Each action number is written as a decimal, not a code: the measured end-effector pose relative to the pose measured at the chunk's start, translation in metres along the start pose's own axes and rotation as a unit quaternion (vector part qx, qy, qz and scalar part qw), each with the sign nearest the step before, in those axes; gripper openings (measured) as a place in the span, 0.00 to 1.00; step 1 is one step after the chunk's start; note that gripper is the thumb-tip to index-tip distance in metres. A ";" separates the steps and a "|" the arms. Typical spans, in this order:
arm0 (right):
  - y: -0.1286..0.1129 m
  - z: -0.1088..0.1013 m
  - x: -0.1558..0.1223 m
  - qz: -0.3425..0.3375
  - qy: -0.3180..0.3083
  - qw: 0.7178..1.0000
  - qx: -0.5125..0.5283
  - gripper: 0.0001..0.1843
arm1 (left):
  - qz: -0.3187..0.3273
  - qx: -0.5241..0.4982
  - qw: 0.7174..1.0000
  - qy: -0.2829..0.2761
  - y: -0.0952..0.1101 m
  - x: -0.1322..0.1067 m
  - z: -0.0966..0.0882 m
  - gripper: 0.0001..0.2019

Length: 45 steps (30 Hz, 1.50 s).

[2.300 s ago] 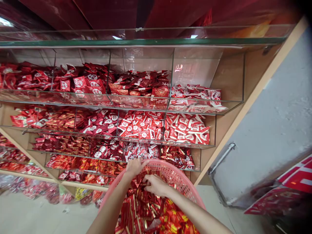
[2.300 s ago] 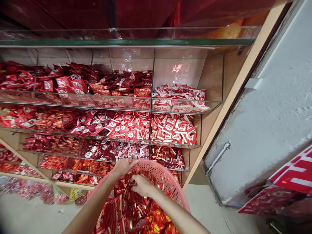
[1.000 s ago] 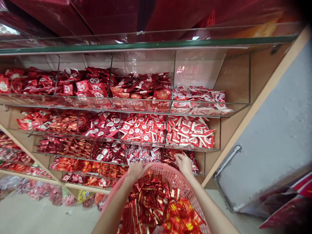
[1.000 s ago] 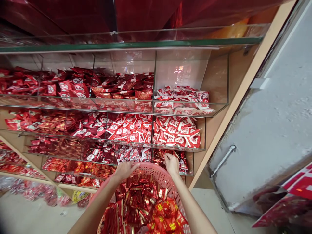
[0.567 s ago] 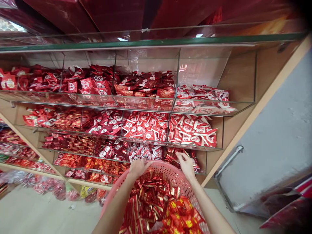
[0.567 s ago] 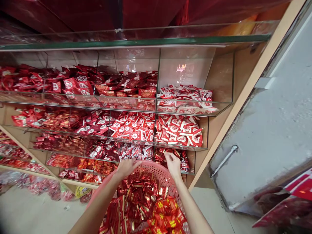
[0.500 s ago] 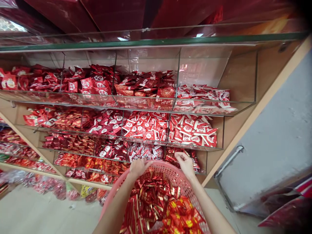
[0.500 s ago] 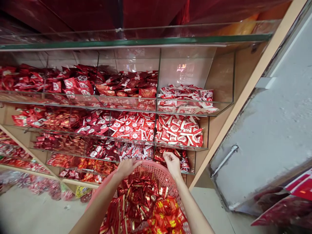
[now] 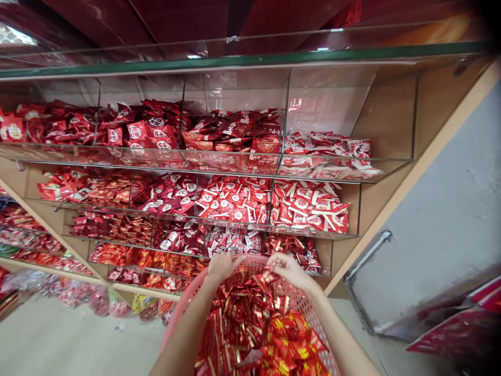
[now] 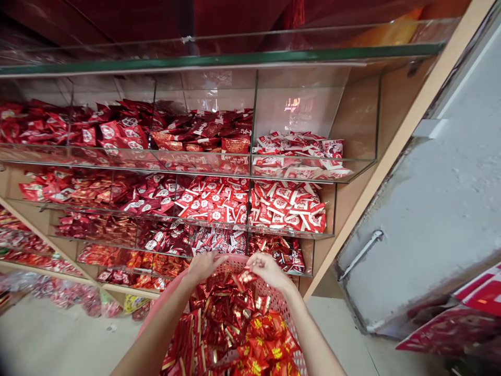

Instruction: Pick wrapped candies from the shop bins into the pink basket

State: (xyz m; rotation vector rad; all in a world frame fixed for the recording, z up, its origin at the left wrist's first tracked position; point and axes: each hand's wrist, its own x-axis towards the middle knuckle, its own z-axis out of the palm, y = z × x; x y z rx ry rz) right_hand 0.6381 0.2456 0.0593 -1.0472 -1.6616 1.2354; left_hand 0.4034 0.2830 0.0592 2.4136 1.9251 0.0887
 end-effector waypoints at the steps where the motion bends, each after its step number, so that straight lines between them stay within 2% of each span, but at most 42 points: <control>1: 0.000 0.007 -0.001 0.012 -0.045 0.999 -0.006 0.07 | -0.001 0.000 1.000 -0.001 0.000 0.000 0.000 0.39; 3: 0.003 0.022 -0.003 0.028 -0.104 0.994 -0.029 0.07 | -0.005 -0.001 1.000 -0.003 0.000 0.000 0.001 0.39; 6: 0.015 0.040 -0.005 0.043 -0.148 0.984 -0.092 0.06 | -0.007 0.000 1.000 -0.004 0.001 -0.001 0.000 0.38; 11: 0.029 0.046 -0.007 0.032 -0.185 0.966 -0.179 0.08 | -0.004 0.011 1.000 0.000 0.002 -0.003 -0.003 0.38; 14: 0.029 0.041 -0.006 0.028 -0.184 0.961 -0.204 0.12 | 0.000 0.014 1.000 0.002 0.002 -0.003 -0.004 0.38; 18: 0.030 0.039 -0.006 0.015 -0.152 0.966 -0.208 0.12 | -0.004 0.012 1.000 -0.004 0.002 -0.002 -0.003 0.38; 23: 0.037 0.043 -0.007 0.089 -0.186 0.970 -0.132 0.07 | -0.011 0.010 1.000 -0.007 0.002 -0.002 -0.003 0.38; 26: 0.042 0.044 -0.008 0.112 -0.175 0.970 -0.124 0.05 | -0.010 0.011 1.000 -0.005 0.003 -0.002 -0.004 0.38; 31: 0.040 0.046 -0.010 0.169 -0.151 0.967 -0.113 0.10 | -0.008 0.014 1.000 -0.008 0.004 -0.002 -0.005 0.38; 35: 0.028 0.046 -0.013 0.190 -0.150 0.966 -0.095 0.15 | -0.009 0.014 1.000 -0.008 0.003 -0.003 -0.004 0.38; 38: 0.014 0.038 -0.010 0.165 -0.113 0.976 -0.086 0.18 | -0.008 0.015 1.000 -0.006 0.003 -0.002 -0.004 0.39; 41: 0.004 0.018 0.003 0.074 0.009 0.986 -0.146 0.19 | -0.001 0.008 1.000 -0.016 0.003 0.000 -0.004 0.40; 43: 0.005 0.002 0.017 0.022 0.122 0.972 -0.201 0.19 | 0.003 0.005 1.000 -0.024 0.002 0.001 -0.004 0.40; 45: 0.011 -0.013 0.032 0.033 0.196 0.945 -0.260 0.16 | 0.002 0.004 1.000 -0.026 0.002 0.002 -0.003 0.40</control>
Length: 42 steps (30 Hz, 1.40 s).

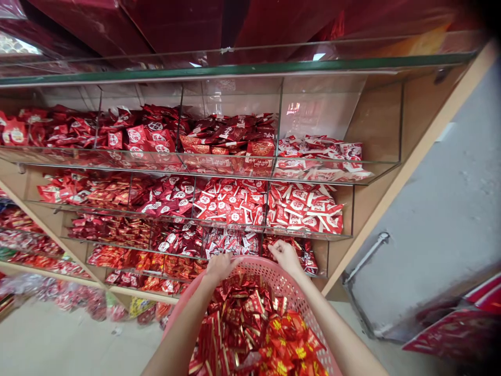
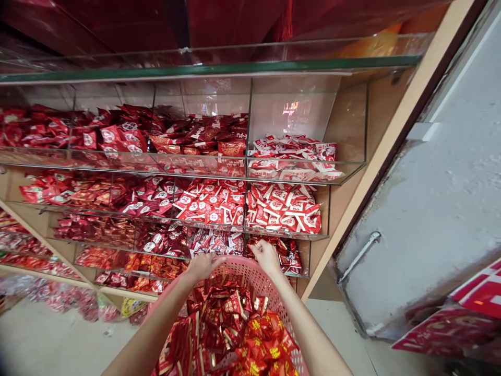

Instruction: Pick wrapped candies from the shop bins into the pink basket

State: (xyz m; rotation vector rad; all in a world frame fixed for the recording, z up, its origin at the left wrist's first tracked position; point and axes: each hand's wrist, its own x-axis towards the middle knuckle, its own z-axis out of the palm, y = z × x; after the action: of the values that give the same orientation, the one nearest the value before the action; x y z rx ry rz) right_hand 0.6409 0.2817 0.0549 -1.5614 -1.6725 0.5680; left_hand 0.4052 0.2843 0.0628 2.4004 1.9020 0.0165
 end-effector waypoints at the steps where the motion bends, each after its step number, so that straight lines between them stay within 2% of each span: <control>1: 0.005 0.000 0.009 0.022 0.009 0.999 -0.032 0.13 | -0.001 -0.001 1.000 0.000 0.000 0.000 0.000 0.40; 4: 0.013 0.008 0.029 0.080 -0.025 0.991 -0.102 0.08 | -0.005 -0.004 1.000 0.003 -0.001 0.000 0.001 0.40; 8: 0.012 0.026 0.039 0.117 -0.049 0.982 -0.137 0.16 | -0.010 -0.002 1.000 0.006 0.000 -0.002 0.001 0.40; 11: 0.010 0.034 0.041 0.132 -0.050 0.978 -0.151 0.16 | -0.009 -0.001 1.000 0.008 0.001 -0.003 0.000 0.39; 15: 0.013 0.036 0.042 0.140 -0.039 0.981 -0.131 0.14 | -0.012 -0.001 1.000 0.007 0.001 -0.002 0.000 0.39; 20: 0.020 0.028 0.037 0.128 -0.029 0.991 -0.034 0.06 | -0.008 -0.003 1.000 0.009 0.000 -0.002 0.001 0.40; 26: 0.029 0.006 0.017 0.117 -0.055 0.984 0.126 0.13 | -0.023 -0.005 1.000 -0.006 0.000 -0.001 0.000 0.38; 28: 0.029 -0.001 0.011 0.128 -0.067 0.968 0.206 0.14 | -0.028 -0.010 0.999 -0.012 0.001 -0.001 -0.001 0.38; 32: 0.023 -0.012 0.000 0.169 -0.087 0.905 0.380 0.17 | -0.021 -0.011 1.000 -0.014 0.002 -0.002 -0.003 0.38; 35: 0.014 -0.017 -0.009 0.187 -0.085 0.881 0.426 0.17 | -0.019 0.000 1.000 -0.017 0.003 -0.002 -0.004 0.37; 38: 0.004 -0.018 -0.020 0.185 -0.099 0.869 0.447 0.17 | -0.017 0.006 1.000 -0.015 0.002 -0.001 -0.004 0.37; 40: -0.003 -0.017 -0.026 0.172 -0.148 0.872 0.433 0.17 | -0.013 0.003 1.000 -0.014 0.001 -0.001 -0.003 0.37; 42: -0.010 -0.013 -0.031 0.141 -0.238 0.881 0.384 0.19 | -0.012 -0.003 1.000 -0.013 0.001 0.000 -0.003 0.38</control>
State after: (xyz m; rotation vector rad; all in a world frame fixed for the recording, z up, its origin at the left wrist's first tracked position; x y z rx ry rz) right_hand 0.6434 0.2480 0.0638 -1.1019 -1.2660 1.6498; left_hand 0.4062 0.2839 0.0661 2.3618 1.9170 -0.0103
